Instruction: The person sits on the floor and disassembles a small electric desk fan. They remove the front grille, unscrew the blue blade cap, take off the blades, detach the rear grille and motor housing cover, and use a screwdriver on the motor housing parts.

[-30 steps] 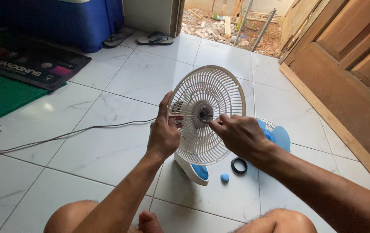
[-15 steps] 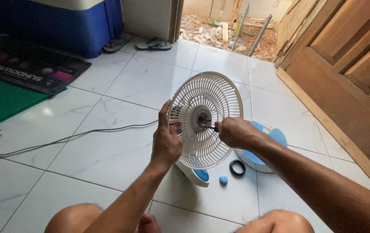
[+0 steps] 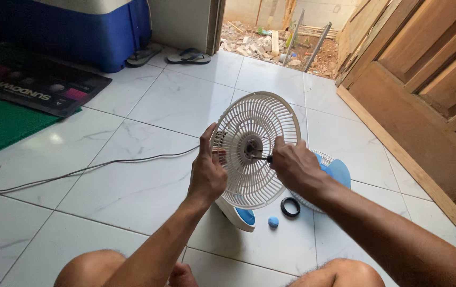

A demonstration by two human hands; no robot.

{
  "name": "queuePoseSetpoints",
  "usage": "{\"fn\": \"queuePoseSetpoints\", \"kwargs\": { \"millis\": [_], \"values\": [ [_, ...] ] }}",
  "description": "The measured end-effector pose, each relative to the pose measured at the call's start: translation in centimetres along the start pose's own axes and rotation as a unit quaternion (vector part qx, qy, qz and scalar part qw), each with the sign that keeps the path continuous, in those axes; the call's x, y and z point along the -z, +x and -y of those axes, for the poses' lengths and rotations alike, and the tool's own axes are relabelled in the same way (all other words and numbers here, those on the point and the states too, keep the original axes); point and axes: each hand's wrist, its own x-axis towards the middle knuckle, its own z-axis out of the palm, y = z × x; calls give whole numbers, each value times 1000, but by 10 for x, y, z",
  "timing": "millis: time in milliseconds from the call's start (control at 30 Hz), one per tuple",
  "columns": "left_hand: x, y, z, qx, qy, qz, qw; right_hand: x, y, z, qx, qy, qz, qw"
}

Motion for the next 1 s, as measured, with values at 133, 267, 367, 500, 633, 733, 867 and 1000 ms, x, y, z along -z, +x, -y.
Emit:
{"fn": "queuePoseSetpoints", "kwargs": {
  "millis": [133,267,367,500,633,733,867,1000],
  "values": [
    [1,-2,0,-7,-16,2,1000,-13,15,-11,-103,169,205,958],
    [9,-5,2,88,-25,4,996,-40,26,-31,-137,417,208,874],
    [15,-4,-2,57,-21,-3,998,-53,30,-37,-104,399,166,896],
    [23,2,-7,117,-20,40,992,-49,27,-22,-1,183,58,981],
    [18,1,-12,110,-1,43,993,-31,2,2,139,-79,-67,985],
    [9,-1,-11,32,-6,20,999,-26,-14,7,183,-95,-105,973],
    [9,-2,-8,85,-6,42,995,-27,-6,-2,13,59,33,998],
    [14,2,-6,93,-6,34,995,-31,16,-18,-39,368,135,919]
  ]
}}
